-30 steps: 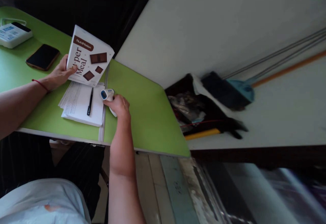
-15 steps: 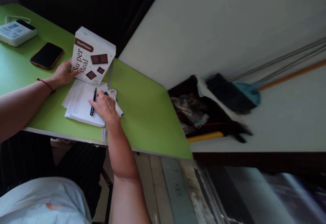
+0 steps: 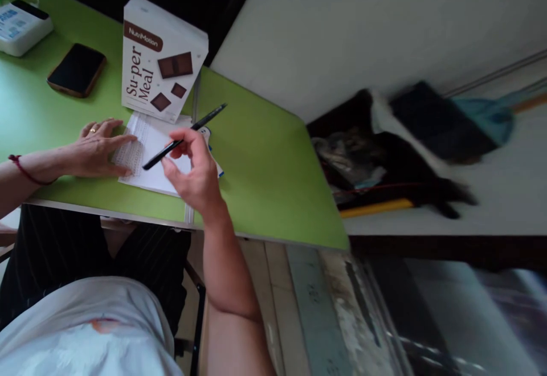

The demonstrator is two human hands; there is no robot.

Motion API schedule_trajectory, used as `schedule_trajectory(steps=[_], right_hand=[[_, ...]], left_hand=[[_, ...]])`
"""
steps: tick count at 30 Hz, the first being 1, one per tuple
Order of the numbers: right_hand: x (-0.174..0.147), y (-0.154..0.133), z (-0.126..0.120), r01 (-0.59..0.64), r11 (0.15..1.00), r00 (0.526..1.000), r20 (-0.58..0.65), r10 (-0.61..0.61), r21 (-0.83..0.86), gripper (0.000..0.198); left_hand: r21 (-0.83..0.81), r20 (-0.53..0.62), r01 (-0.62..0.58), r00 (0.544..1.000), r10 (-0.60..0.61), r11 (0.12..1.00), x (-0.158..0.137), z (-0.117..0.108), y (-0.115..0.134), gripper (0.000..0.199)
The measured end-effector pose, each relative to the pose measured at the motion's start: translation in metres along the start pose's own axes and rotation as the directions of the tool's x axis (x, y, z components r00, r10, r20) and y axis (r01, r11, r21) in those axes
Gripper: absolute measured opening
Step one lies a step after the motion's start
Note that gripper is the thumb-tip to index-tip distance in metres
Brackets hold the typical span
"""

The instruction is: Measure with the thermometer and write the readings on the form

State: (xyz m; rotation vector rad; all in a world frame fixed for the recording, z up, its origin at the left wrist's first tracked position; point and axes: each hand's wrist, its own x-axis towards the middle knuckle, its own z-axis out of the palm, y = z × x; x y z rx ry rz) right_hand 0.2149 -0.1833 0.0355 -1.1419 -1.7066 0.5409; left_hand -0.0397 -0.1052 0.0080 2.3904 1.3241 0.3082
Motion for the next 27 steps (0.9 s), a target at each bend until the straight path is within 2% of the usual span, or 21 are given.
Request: schedule_trajectory(steps=[3, 5, 7, 9, 12, 15, 17, 20, 24, 27], right_hand=[[-0.031, -0.007, 0.02, 0.102, 0.994, 0.994, -0.039, -0.1, 0.045, 0.061], [-0.045, -0.006, 0.032, 0.119, 0.99, 0.986, -0.13, -0.108, 0.078, 0.059], [-0.053, -0.004, 0.04, 0.056, 0.994, 0.968, -0.249, -0.031, 0.094, 0.044], [-0.057, -0.003, 0.045, -0.045, 0.992, 0.951, -0.3, 0.079, 0.12, 0.047], [-0.058, -0.005, 0.047, -0.165, 0.964, 0.954, -0.214, 0.21, 0.208, 0.063], [-0.057, -0.007, 0.051, -0.277, 0.919, 0.933, -0.148, 0.327, 0.28, 0.048], [-0.056, -0.006, 0.054, -0.326, 0.909, 0.909, -0.178, 0.377, 0.26, 0.037], [-0.055, -0.006, 0.058, -0.334, 0.923, 0.898, -0.232, 0.373, 0.189, 0.029], [-0.054, -0.009, 0.06, -0.337, 0.922, 0.919, -0.144, 0.367, 0.192, 0.024], [-0.052, -0.01, 0.061, -0.369, 0.917, 0.909, -0.145, 0.39, 0.15, 0.023]], left_hand=[[-0.013, 0.056, -0.099, 0.993, 0.1, 0.995, -0.003, -0.005, 0.001, 0.082], [-0.052, 0.05, -0.147, 0.987, 0.15, 0.988, -0.002, -0.005, -0.002, 0.081], [-0.091, 0.018, -0.17, 0.985, 0.172, 0.981, 0.0, -0.003, -0.005, 0.08], [-0.112, 0.001, -0.177, 0.984, 0.179, 0.978, 0.001, -0.002, -0.006, 0.079], [-0.111, 0.006, -0.179, 0.983, 0.181, 0.977, 0.001, -0.001, -0.005, 0.078], [-0.09, 0.027, -0.168, 0.985, 0.171, 0.982, 0.0, -0.002, -0.002, 0.079], [-0.082, 0.039, -0.153, 0.987, 0.156, 0.985, 0.0, -0.003, 0.0, 0.08], [-0.111, 0.028, -0.153, 0.987, 0.157, 0.982, -0.001, -0.004, -0.001, 0.078], [-0.19, -0.03, -0.191, 0.982, 0.189, 0.963, -0.001, -0.001, -0.004, 0.072], [-0.194, -0.033, -0.202, 0.979, 0.199, 0.96, -0.001, 0.001, -0.004, 0.074]])
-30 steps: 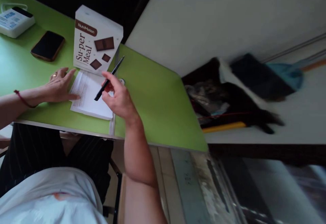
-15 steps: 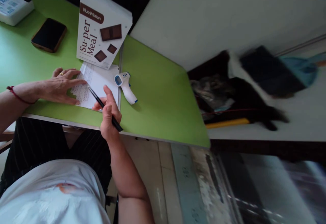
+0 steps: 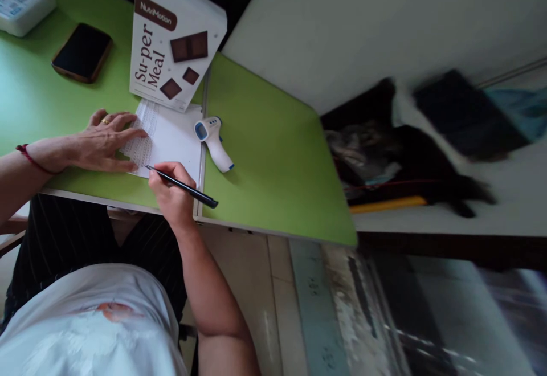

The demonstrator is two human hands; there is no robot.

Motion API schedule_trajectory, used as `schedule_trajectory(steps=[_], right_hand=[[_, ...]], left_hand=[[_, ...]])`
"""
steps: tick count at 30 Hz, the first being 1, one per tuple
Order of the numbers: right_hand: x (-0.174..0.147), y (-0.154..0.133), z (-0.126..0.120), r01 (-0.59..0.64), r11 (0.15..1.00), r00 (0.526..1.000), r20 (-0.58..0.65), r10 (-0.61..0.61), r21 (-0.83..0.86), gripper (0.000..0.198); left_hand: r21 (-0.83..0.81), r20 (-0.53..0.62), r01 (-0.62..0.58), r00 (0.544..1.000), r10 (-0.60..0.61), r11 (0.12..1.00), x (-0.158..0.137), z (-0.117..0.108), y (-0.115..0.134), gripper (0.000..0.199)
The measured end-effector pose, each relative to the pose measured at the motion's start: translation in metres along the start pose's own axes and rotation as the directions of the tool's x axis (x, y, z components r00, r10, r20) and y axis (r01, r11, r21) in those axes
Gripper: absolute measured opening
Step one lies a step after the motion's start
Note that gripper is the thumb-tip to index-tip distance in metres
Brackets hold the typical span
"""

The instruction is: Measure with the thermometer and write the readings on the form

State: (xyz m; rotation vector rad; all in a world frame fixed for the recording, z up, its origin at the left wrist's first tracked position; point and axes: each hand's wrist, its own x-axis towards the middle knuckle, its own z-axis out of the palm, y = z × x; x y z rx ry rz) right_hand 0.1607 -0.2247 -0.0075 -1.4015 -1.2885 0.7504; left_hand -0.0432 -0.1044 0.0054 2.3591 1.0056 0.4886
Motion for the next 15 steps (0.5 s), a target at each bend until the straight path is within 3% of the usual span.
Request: schedule_trajectory(steps=[5, 15], right_hand=[[0.0048, -0.0001, 0.0019, 0.012, 0.999, 0.999, 0.036, -0.011, -0.04, 0.023], [0.0078, -0.0005, 0.0021, 0.051, 0.992, 0.995, 0.09, -0.041, -0.116, 0.02]], left_hand=[[0.078, 0.038, 0.019, 0.999, -0.022, 0.997, 0.0011, 0.0011, 0.0044, 0.075], [0.076, 0.025, 0.006, 1.0, -0.007, 0.997, 0.0022, 0.0043, 0.0039, 0.075]])
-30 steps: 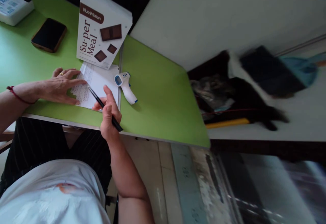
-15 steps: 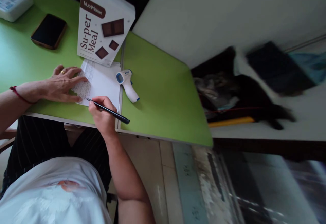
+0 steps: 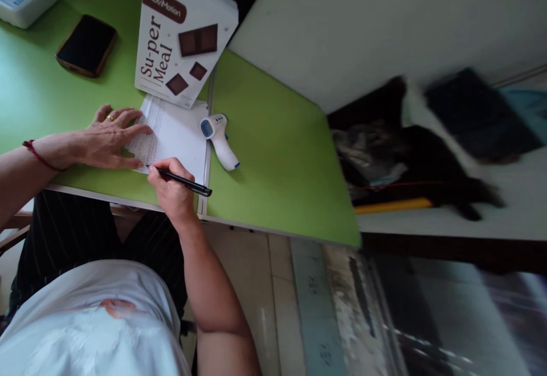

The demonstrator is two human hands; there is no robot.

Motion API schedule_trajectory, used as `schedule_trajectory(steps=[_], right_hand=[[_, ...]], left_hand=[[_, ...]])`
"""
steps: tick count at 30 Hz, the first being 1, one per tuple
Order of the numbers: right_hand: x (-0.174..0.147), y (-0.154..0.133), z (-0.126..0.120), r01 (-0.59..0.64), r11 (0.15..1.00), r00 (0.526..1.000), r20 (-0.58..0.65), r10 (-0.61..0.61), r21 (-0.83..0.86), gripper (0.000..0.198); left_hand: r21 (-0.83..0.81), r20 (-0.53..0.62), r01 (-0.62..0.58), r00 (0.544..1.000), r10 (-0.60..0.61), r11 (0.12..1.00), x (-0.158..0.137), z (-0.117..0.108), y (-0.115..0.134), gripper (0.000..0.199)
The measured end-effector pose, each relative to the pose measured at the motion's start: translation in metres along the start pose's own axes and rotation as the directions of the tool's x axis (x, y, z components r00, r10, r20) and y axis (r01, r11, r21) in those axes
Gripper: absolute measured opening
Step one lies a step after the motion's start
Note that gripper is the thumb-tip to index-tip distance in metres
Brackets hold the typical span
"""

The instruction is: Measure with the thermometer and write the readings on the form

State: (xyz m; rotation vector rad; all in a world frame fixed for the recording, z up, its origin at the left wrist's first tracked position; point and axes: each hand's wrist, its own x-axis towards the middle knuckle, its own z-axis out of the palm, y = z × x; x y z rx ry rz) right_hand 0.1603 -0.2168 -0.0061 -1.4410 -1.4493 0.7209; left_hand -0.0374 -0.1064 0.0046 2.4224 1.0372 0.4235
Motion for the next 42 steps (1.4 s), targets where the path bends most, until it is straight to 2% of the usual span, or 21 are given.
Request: schedule_trajectory(steps=[5, 10, 15, 22, 27, 34, 42], right_hand=[[0.0, 0.003, 0.0, 0.044, 0.999, 0.999, -0.004, -0.044, -0.018, 0.02], [-0.001, 0.007, 0.002, 0.108, 0.993, 0.994, -0.026, -0.109, -0.04, 0.02], [0.0, 0.005, 0.002, 0.117, 0.993, 0.991, -0.06, -0.117, -0.009, 0.019], [0.0, 0.006, 0.003, 0.098, 0.995, 0.987, -0.125, -0.101, -0.027, 0.022], [0.0, 0.009, 0.002, 0.103, 0.992, 0.99, -0.091, -0.109, -0.067, 0.022], [0.001, 0.009, 0.001, 0.143, 0.989, 0.988, -0.05, -0.144, -0.029, 0.017], [0.001, 0.011, 0.001, 0.129, 0.99, 0.99, -0.059, -0.132, -0.054, 0.018]], left_hand=[[0.015, 0.005, -0.027, 1.0, 0.027, 1.0, -0.001, 0.001, -0.002, 0.081], [0.138, 0.062, -0.032, 0.998, 0.024, 0.99, -0.003, 0.001, -0.002, 0.085], [0.193, 0.064, -0.052, 0.997, 0.04, 0.98, -0.003, 0.003, -0.005, 0.089], [0.235, 0.04, -0.031, 0.999, 0.022, 0.971, 0.009, 0.019, -0.025, 0.096], [0.234, 0.036, -0.044, 0.999, 0.037, 0.971, 0.011, 0.024, -0.032, 0.097], [0.245, 0.04, -0.029, 0.999, 0.02, 0.969, 0.009, 0.02, -0.027, 0.096], [0.249, 0.068, -0.019, 0.998, 0.002, 0.968, 0.006, 0.012, -0.015, 0.093]])
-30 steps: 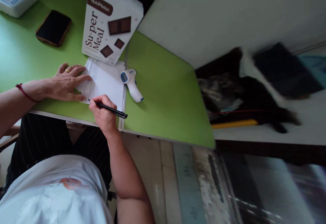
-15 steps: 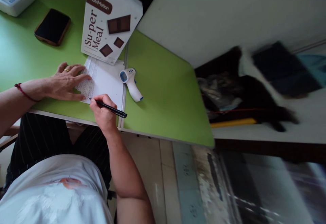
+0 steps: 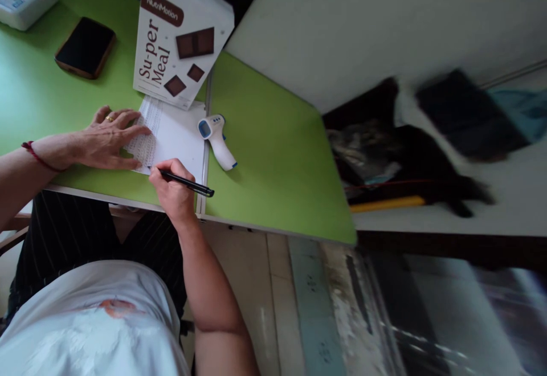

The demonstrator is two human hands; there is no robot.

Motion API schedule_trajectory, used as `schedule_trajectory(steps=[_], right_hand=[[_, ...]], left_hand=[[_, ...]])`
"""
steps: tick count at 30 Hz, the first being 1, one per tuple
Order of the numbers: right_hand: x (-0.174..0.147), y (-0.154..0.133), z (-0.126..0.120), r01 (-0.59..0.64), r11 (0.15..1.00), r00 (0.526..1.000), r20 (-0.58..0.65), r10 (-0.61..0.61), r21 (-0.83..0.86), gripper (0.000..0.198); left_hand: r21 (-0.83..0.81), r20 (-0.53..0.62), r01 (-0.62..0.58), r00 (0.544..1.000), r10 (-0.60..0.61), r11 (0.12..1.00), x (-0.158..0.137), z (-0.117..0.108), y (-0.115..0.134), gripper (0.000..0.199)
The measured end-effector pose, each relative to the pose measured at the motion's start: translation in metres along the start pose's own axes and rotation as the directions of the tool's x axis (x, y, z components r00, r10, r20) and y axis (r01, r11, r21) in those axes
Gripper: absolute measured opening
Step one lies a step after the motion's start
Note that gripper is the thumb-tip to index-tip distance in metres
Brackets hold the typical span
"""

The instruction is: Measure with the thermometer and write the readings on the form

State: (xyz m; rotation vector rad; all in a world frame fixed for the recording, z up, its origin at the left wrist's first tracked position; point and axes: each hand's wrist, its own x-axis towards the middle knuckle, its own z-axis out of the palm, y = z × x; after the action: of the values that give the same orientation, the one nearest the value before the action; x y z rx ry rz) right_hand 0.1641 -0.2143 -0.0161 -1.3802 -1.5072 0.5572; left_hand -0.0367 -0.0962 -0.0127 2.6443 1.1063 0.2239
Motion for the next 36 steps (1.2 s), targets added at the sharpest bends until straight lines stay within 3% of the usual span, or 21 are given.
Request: schedule_trajectory(steps=[9, 14, 19, 24, 36], right_hand=[[-0.003, -0.001, 0.0, -0.014, 1.0, 0.996, -0.091, 0.015, 0.011, 0.022], [-0.001, -0.001, -0.001, -0.039, 0.999, 0.998, -0.038, 0.04, 0.014, 0.022], [0.0, 0.001, -0.001, -0.059, 0.998, 0.998, -0.018, 0.059, 0.011, 0.022], [0.0, 0.0, 0.0, -0.046, 0.999, 0.999, -0.008, 0.046, -0.019, 0.021], [0.0, -0.003, 0.0, -0.041, 0.999, 0.998, -0.043, 0.042, 0.032, 0.021]], left_hand=[[-0.005, 0.037, -0.006, 0.999, 0.006, 1.0, -0.004, -0.003, -0.001, 0.096], [-0.033, 0.029, 0.001, 1.0, 0.0, 0.999, -0.011, -0.015, 0.008, 0.09], [-0.051, -0.012, -0.043, 0.999, 0.042, 0.998, -0.01, -0.013, 0.006, 0.088], [-0.046, 0.018, -0.015, 1.0, 0.016, 0.999, -0.01, -0.015, 0.008, 0.089], [-0.046, -0.004, -0.029, 1.0, 0.029, 0.999, -0.011, -0.016, 0.009, 0.088]])
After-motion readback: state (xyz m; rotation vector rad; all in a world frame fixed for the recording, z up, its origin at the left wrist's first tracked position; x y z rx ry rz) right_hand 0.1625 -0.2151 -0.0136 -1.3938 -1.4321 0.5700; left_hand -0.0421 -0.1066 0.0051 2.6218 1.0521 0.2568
